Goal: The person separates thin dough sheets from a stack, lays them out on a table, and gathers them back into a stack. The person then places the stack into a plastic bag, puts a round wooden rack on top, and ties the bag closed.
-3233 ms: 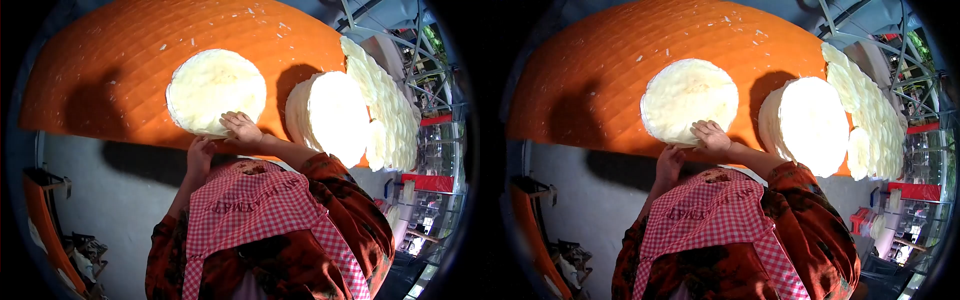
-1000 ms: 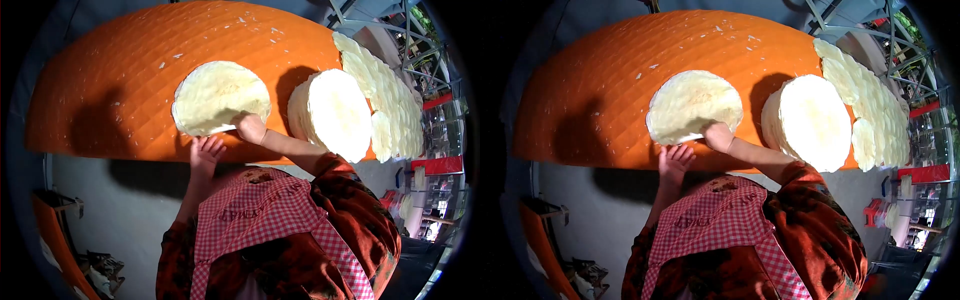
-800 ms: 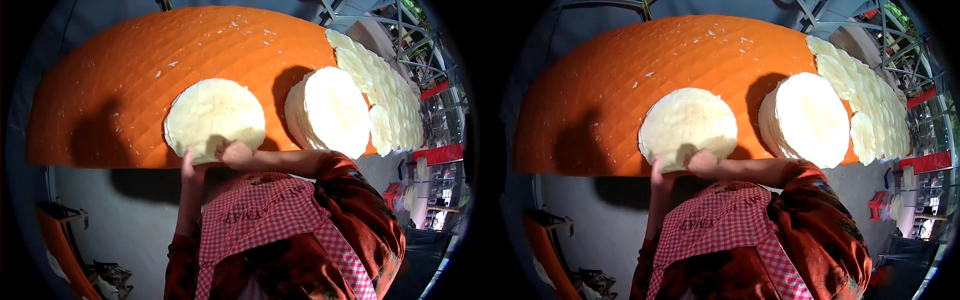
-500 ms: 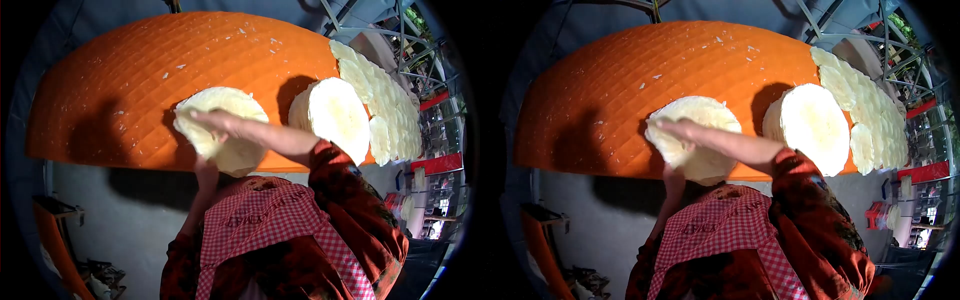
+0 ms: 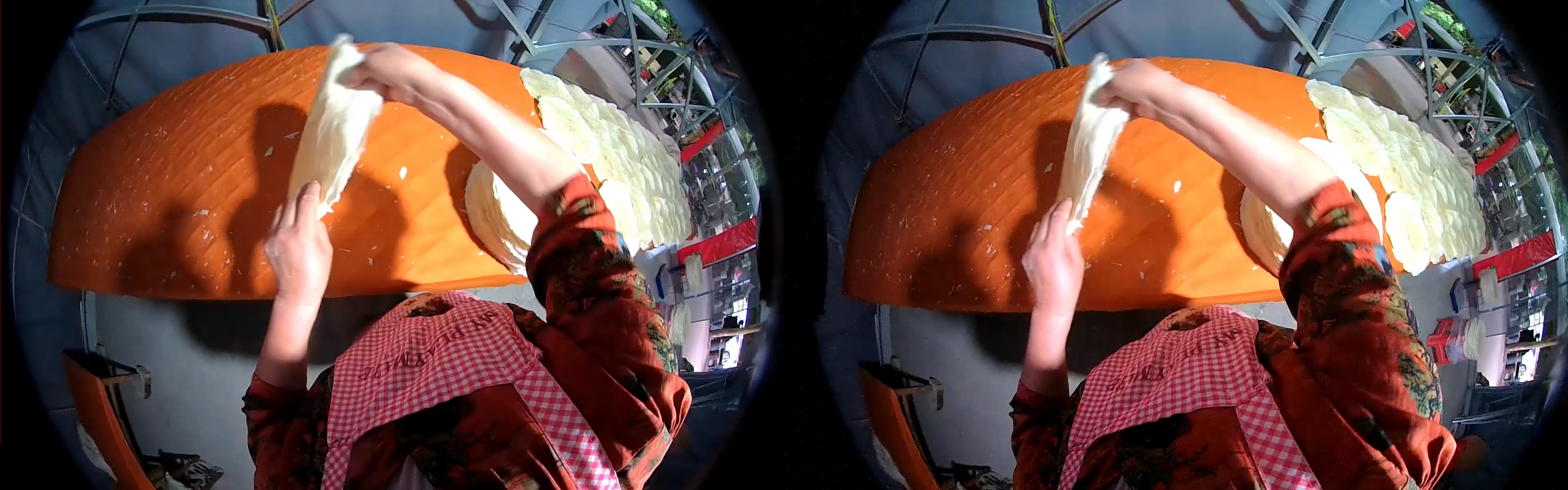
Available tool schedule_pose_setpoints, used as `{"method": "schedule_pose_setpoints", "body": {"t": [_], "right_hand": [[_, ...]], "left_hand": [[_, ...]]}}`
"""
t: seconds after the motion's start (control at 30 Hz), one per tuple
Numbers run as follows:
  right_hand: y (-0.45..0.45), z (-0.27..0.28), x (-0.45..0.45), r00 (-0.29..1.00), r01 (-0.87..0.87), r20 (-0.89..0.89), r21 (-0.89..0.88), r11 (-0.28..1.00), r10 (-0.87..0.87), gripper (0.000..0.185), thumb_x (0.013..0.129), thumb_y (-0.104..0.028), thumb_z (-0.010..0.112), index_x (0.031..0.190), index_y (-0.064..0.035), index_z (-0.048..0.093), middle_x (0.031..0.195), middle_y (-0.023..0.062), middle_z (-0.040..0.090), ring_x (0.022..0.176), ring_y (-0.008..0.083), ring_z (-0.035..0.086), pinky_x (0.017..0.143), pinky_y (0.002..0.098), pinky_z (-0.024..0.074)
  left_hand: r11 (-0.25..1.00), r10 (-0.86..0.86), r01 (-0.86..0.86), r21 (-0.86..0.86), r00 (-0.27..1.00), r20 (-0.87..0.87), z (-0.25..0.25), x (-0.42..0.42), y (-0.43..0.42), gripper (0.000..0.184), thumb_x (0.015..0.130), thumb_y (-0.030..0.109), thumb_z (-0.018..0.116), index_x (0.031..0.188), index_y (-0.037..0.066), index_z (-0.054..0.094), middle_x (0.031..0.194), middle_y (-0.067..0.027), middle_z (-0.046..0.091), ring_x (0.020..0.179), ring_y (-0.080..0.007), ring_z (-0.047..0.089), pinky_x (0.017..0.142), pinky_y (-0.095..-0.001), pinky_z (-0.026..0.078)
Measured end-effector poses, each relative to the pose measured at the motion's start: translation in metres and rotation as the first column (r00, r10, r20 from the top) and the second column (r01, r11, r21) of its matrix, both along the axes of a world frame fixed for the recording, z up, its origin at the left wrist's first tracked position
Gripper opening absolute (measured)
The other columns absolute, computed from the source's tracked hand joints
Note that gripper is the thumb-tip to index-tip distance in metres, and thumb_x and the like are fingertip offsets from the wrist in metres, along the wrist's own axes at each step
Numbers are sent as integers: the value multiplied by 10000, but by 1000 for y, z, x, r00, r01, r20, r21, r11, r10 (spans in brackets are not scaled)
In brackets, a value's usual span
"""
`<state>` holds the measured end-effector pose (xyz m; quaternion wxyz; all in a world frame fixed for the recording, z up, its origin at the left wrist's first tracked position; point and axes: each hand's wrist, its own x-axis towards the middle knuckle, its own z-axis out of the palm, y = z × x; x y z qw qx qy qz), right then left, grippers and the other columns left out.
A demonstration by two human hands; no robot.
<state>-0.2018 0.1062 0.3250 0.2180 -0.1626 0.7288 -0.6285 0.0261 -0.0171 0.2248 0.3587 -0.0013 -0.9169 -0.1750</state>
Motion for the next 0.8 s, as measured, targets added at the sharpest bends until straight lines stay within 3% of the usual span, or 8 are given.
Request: {"method": "schedule_pose_setpoints", "body": {"t": [0.13,0.27,0.33,0.4,0.5,0.6,0.73,0.8], "right_hand": [[62,-69,39,985,118,150,-218,969,-86,332,838,10,509,1169,22,527,972,108,641,833,193,627,693,345,523],[99,-248,73,793,355,577,-173,919,-198,347,872,22,496,1219,29,479,1106,120,614,961,222,618,815,364,527],[114,-314,97,694,454,648,-56,889,-314,219,832,11,548,1051,4,554,838,47,609,715,169,582,642,303,509],[121,-339,114,547,619,726,-17,785,-416,153,823,-6,564,975,0,583,743,23,572,587,151,508,516,286,432],[140,-378,98,654,486,656,18,874,-377,254,831,21,521,1080,53,559,956,139,630,754,235,621,600,361,538],[134,-345,100,564,560,786,-137,817,-254,274,843,14,518,1112,59,545,988,152,634,832,263,629,711,381,544],[138,-283,136,570,466,804,-147,872,-169,388,848,-20,536,1228,42,486,1136,171,606,1026,303,604,856,404,526],[149,-283,148,592,427,796,-182,886,-122,449,862,-69,541,1295,20,463,1261,142,559,1177,300,519,975,453,449]], "left_hand": [[998,-52,49,-28,991,-124,-14,4,-20,358,767,-53,495,1104,14,595,1157,-138,616,1136,-331,550,1021,-435,368],[992,121,-108,-68,961,249,-98,32,-9,543,687,-10,625,1221,38,539,1460,-212,310,1391,-401,219,1103,-588,154],[975,166,-211,65,894,417,-171,54,-9,671,686,-15,603,1333,37,430,1464,-252,263,1392,-430,178,1103,-582,167],[893,103,-229,388,942,319,-222,72,-17,610,740,-8,572,1327,-4,403,1357,-238,409,1315,-394,358,1045,-515,334],[61,-102,-417,907,901,422,-236,69,-23,473,840,85,585,1271,-13,415,1216,-169,522,1115,-304,552,903,-389,475],[-329,-167,-326,886,944,285,-224,48,-28,338,890,165,595,1164,3,482,1070,-98,590,944,-223,618,777,-316,510],[-536,-282,-212,817,957,63,-252,18,-43,267,906,198,579,1111,30,541,976,-66,635,929,-178,621,775,-304,497],[-556,-201,-154,817,978,47,-242,6,-34,366,928,206,542,1235,12,494,1181,-121,605,1076,-234,586,919,-379,470]]}}
